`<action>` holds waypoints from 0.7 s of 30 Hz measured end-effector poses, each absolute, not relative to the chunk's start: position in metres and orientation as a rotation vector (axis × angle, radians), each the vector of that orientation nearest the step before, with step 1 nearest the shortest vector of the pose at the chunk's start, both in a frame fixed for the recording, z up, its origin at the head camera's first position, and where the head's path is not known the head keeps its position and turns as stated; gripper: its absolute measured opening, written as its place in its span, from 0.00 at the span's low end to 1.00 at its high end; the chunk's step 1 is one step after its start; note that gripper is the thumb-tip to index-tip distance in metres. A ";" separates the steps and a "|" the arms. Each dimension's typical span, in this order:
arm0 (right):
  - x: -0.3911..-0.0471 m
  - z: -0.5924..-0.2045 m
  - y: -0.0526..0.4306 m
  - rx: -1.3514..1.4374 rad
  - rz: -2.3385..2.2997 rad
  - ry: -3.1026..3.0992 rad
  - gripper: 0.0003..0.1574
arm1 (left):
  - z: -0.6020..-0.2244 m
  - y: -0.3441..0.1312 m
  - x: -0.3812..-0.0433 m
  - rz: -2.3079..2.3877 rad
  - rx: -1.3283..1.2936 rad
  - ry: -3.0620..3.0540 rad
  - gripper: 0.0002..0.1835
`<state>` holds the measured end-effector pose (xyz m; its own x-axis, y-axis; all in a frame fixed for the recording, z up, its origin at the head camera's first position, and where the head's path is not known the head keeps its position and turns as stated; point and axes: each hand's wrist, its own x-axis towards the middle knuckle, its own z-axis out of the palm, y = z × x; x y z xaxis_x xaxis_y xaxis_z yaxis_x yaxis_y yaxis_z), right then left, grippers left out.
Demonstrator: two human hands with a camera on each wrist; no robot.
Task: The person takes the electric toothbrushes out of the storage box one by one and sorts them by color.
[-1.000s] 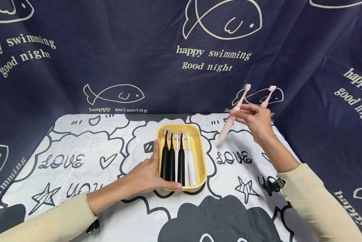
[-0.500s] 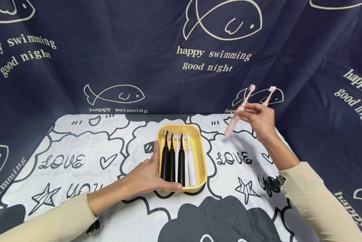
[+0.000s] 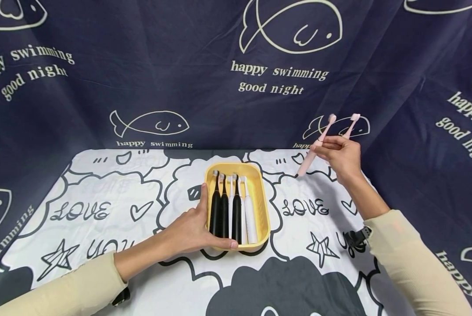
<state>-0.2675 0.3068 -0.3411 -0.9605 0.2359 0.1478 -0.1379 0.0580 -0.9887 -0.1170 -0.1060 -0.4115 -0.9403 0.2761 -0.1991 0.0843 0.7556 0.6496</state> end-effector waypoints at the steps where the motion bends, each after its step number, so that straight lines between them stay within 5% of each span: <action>1: -0.268 -0.342 0.309 -0.109 1.938 -2.103 0.20 | -0.411 -0.106 -0.117 0.968 0.278 2.671 0.98; 21: -0.294 -0.360 0.325 -0.285 1.666 -2.184 0.20 | -0.410 -0.105 -0.116 0.963 0.265 2.673 0.99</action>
